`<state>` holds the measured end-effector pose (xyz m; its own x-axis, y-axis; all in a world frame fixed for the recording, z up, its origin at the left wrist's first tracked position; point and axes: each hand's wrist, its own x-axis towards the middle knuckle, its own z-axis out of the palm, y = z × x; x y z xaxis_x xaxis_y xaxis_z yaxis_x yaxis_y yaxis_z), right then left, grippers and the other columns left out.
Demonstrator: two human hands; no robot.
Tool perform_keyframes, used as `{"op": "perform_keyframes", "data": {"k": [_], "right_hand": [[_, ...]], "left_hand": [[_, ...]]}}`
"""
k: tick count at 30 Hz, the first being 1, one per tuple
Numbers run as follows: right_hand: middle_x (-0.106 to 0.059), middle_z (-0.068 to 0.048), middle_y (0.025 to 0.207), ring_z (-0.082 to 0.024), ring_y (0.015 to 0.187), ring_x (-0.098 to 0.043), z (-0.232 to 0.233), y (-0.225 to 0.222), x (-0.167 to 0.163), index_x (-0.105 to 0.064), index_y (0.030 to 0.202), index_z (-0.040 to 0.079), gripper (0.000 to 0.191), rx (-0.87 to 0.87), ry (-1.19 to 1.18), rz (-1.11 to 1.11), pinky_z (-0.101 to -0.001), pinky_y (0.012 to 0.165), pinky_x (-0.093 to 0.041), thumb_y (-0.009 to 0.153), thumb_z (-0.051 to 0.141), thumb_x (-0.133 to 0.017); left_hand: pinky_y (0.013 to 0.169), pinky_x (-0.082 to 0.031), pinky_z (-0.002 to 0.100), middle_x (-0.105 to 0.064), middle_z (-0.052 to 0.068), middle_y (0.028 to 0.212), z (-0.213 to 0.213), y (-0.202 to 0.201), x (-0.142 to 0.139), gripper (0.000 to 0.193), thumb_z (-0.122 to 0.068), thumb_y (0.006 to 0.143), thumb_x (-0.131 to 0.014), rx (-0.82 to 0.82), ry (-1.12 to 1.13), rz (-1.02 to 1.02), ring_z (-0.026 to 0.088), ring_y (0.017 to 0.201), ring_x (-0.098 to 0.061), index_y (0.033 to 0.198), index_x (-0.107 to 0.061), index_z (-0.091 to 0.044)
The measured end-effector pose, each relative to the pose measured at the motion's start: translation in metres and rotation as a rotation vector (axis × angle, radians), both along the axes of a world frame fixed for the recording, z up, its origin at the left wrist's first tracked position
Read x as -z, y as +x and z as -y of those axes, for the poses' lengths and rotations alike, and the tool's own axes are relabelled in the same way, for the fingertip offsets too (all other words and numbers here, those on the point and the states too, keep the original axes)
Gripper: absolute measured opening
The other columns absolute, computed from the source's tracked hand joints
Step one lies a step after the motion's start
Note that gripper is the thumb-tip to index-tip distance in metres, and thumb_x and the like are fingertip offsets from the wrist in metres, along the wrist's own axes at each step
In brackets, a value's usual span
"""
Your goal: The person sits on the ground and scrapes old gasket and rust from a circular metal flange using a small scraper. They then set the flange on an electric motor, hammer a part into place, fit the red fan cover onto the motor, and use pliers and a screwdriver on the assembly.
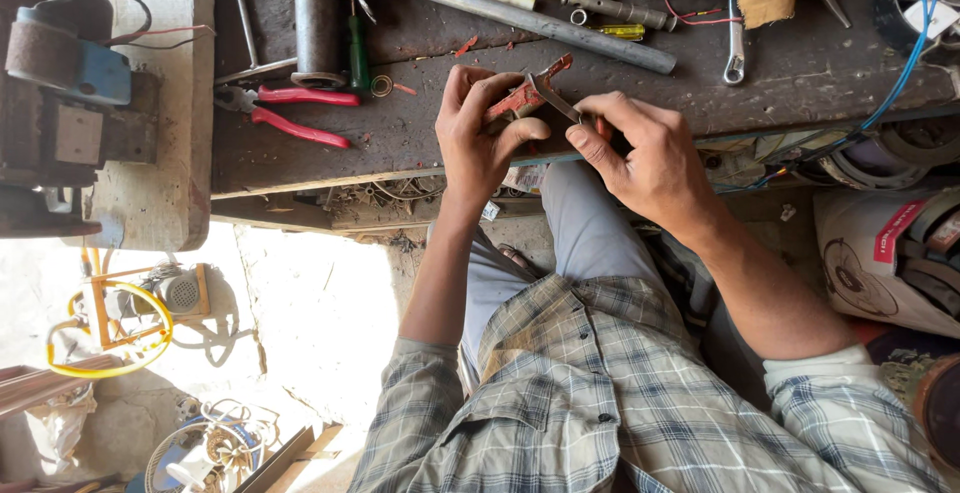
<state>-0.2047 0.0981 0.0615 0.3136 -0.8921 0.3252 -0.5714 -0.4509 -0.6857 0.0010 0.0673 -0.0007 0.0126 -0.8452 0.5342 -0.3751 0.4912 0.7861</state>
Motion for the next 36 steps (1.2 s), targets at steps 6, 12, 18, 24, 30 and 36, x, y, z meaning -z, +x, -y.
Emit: {"op": "perform_keyframes", "data": {"k": [6, 12, 18, 24, 30, 36], "right_hand": [[-0.067, -0.015, 0.087, -0.029, 0.073, -0.068, 0.000, -0.003, -0.001, -0.071, 0.115, -0.003, 0.028, -0.042, -0.021, 0.010, -0.0396, 0.062, -0.051, 0.106, 0.023, -0.067], [-0.061, -0.015, 0.081, -0.035, 0.069, -0.063, 0.002, -0.007, -0.002, -0.073, 0.111, 0.000, 0.027, -0.041, -0.022, -0.079, -0.0444, 0.059, -0.048, 0.104, 0.026, -0.070], [-0.063, -0.015, 0.081, -0.034, 0.071, -0.064, 0.006, -0.007, 0.007, -0.073, 0.111, -0.001, 0.028, -0.022, -0.026, -0.091, -0.0443, 0.060, -0.049, 0.104, 0.026, -0.070], [-0.067, -0.015, 0.087, -0.034, 0.076, -0.068, 0.009, 0.001, 0.018, -0.073, 0.111, -0.001, 0.025, 0.022, -0.028, -0.006, -0.0423, 0.063, -0.052, 0.105, 0.023, -0.070], [-0.070, -0.018, 0.088, -0.033, 0.075, -0.070, 0.029, -0.011, 0.045, -0.073, 0.111, -0.004, 0.025, 0.095, -0.021, -0.051, -0.0414, 0.062, -0.053, 0.106, 0.020, -0.068], [-0.073, -0.021, 0.104, -0.030, 0.088, -0.074, 0.073, -0.043, 0.061, -0.072, 0.117, -0.006, 0.029, 0.081, -0.054, 0.063, -0.0361, 0.073, -0.059, 0.115, 0.022, -0.065]], "left_hand": [[0.084, -0.053, 0.036, -0.054, 0.010, 0.104, 0.001, -0.010, 0.001, 0.073, -0.054, 0.067, -0.087, 0.003, 0.047, 0.016, 0.025, 0.094, -0.060, 0.119, -0.070, -0.005], [0.087, -0.055, 0.037, -0.056, 0.010, 0.110, -0.008, -0.019, 0.003, 0.067, -0.051, 0.075, -0.083, 0.036, 0.029, 0.097, 0.026, 0.099, -0.063, 0.126, -0.071, -0.009], [0.082, -0.055, 0.036, -0.059, 0.009, 0.102, -0.004, -0.019, 0.013, 0.054, -0.037, 0.078, -0.088, 0.061, 0.022, 0.043, 0.023, 0.093, -0.065, 0.121, -0.075, -0.008], [0.077, -0.056, 0.033, -0.064, 0.007, 0.099, 0.006, -0.020, 0.023, 0.048, -0.030, 0.075, -0.091, 0.041, -0.037, -0.011, 0.020, 0.089, -0.068, 0.115, -0.077, -0.007], [0.074, -0.057, 0.030, -0.067, 0.007, 0.097, 0.017, -0.028, 0.033, 0.044, -0.026, 0.075, -0.095, -0.044, -0.047, -0.007, 0.019, 0.085, -0.071, 0.112, -0.078, -0.008], [0.079, -0.058, 0.032, -0.067, 0.010, 0.099, 0.025, -0.029, 0.040, 0.047, -0.027, 0.074, -0.094, -0.011, -0.121, -0.016, 0.022, 0.092, -0.071, 0.112, -0.076, -0.006]]}}
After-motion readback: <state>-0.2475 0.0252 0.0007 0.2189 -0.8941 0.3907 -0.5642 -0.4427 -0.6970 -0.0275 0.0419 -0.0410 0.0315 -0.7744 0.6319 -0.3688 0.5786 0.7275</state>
